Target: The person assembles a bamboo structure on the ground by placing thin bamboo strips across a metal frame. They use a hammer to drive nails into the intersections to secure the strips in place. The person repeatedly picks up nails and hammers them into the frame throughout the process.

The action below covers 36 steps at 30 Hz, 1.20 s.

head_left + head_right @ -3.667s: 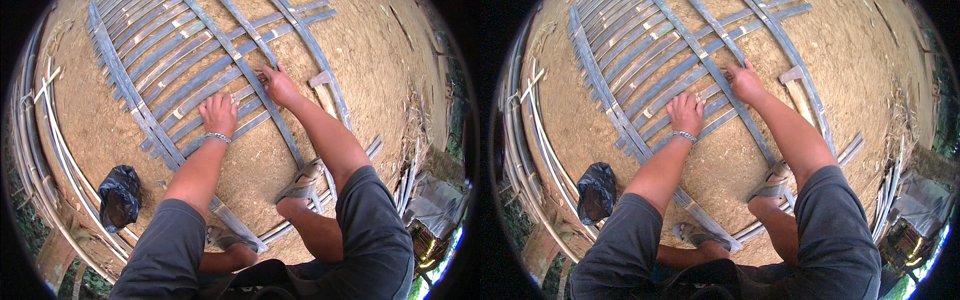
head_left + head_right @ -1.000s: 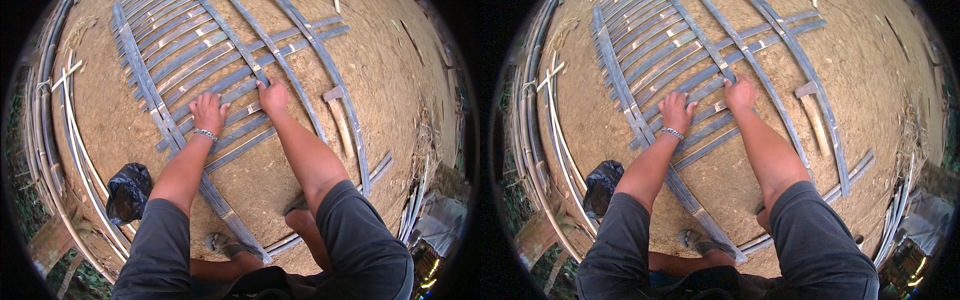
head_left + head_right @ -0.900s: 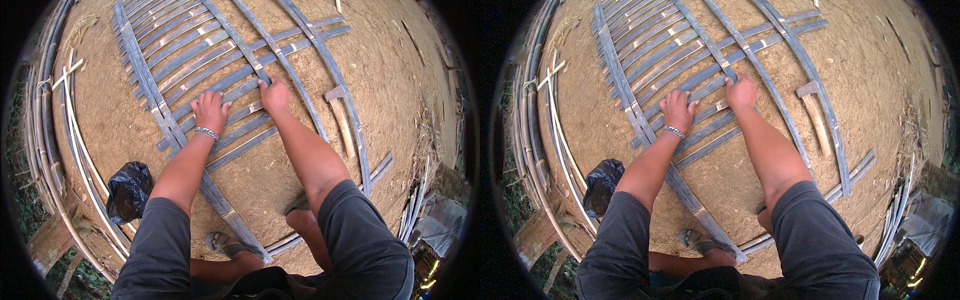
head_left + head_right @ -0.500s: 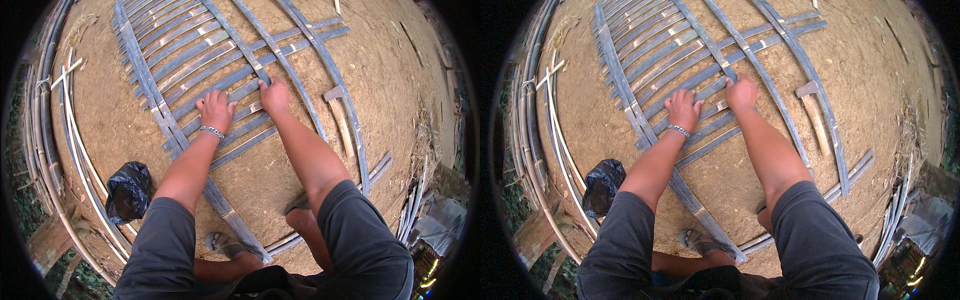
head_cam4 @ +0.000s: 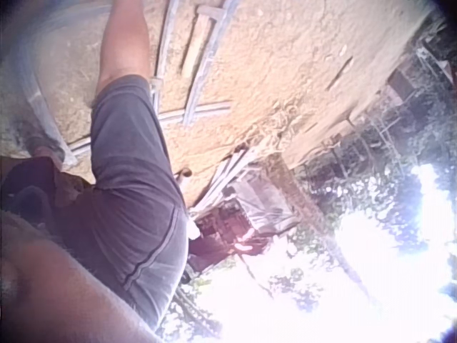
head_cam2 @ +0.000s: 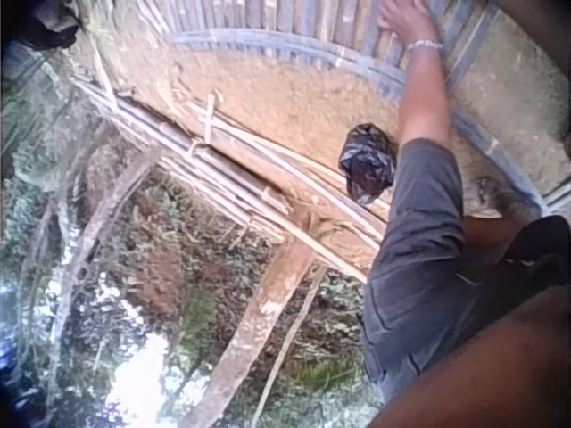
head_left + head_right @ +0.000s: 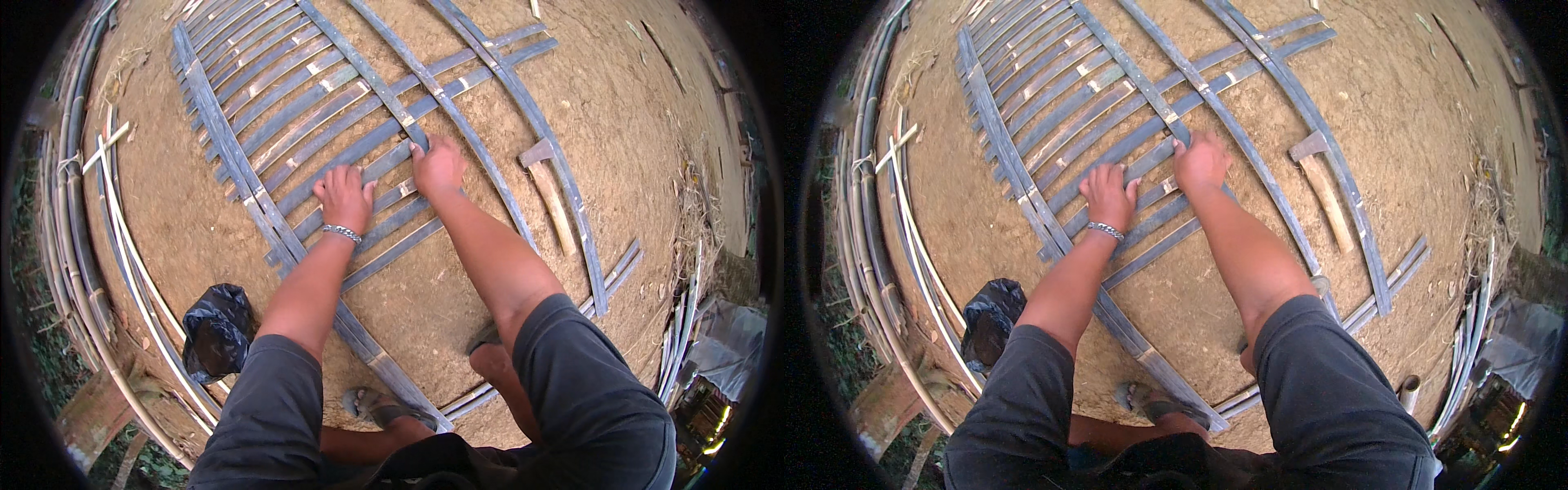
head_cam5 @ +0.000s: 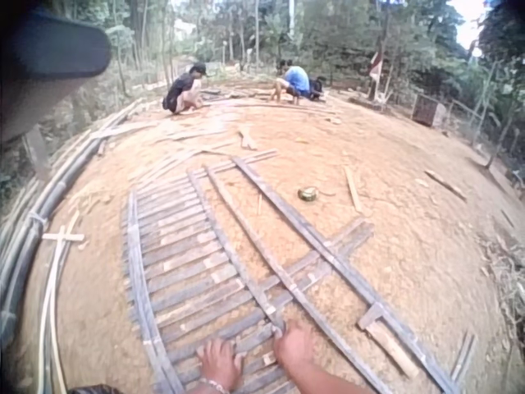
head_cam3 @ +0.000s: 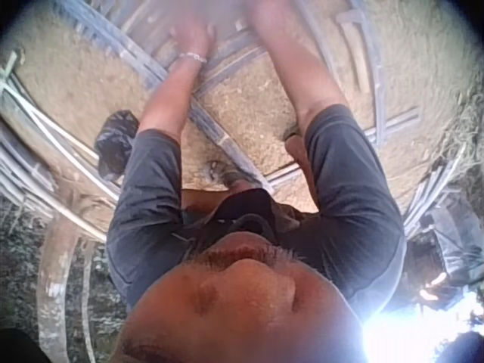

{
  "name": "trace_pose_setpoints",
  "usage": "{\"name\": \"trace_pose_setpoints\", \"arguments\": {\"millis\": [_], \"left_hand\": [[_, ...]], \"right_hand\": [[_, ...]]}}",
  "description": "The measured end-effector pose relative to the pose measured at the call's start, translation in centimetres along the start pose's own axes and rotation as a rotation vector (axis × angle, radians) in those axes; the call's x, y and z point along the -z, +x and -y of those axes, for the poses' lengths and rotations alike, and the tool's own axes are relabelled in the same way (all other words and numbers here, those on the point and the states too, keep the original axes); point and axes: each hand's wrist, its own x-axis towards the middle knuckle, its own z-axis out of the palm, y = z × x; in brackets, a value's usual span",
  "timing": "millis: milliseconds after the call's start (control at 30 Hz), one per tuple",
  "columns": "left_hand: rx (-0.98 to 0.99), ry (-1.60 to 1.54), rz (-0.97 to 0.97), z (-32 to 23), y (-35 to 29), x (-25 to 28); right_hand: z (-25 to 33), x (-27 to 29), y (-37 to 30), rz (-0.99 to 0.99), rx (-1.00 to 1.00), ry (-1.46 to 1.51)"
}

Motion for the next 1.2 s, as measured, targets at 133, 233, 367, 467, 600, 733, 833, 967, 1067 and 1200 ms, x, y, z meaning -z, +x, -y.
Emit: {"name": "trace_pose_setpoints", "arguments": {"millis": [133, 233, 367, 467, 600, 733, 833, 967, 1067, 1200], "left_hand": [[0.015, 0.013, 0.006, -0.1, -0.1, -0.2], [-0.003, 0.006, -0.003, -0.2, 0.2, -0.1], [-0.011, 0.008, 0.005, -0.2, 0.2, -0.1], [-0.016, -0.017, 0.005, 0.1, 0.4, 0.2], [-0.017, -0.056, -0.001, -0.1, 0.4, 0.2], [-0.02, -0.087, 0.022, 0.0, 0.6, 0.4], [-0.01, -0.099, 0.043, 0.3, 0.4, 0.5], [0.007, -0.092, 0.055, 0.1, 0.6, 0.3], [0.008, -0.107, 0.035, 0.1, 0.5, 0.2], [0.004, -0.092, 0.03, -0.1, 0.8, 0.3]], "right_hand": [[0.0, -0.2, -0.2, 0.003, 0.002, 0.003], [0.1, 0.3, 0.2, 0.047, -0.015, 0.005], [-0.3, -0.1, 0.2, 0.007, 0.017, 0.015], [-0.4, -0.8, 0.2, -0.048, 0.051, 0.029], [-1.0, -1.3, 0.4, -0.082, 0.093, 0.002], [-1.3, -1.2, 0.3, -0.086, 0.131, -0.026], [-1.5, -1.6, 0.4, -0.12, 0.176, -0.034], [-1.5, -1.5, 0.5, -0.123, 0.159, -0.038], [-1.2, -1.5, 0.4, -0.158, 0.186, -0.031], [-1.6, -1.7, 0.4, -0.212, 0.232, -0.06]]}}
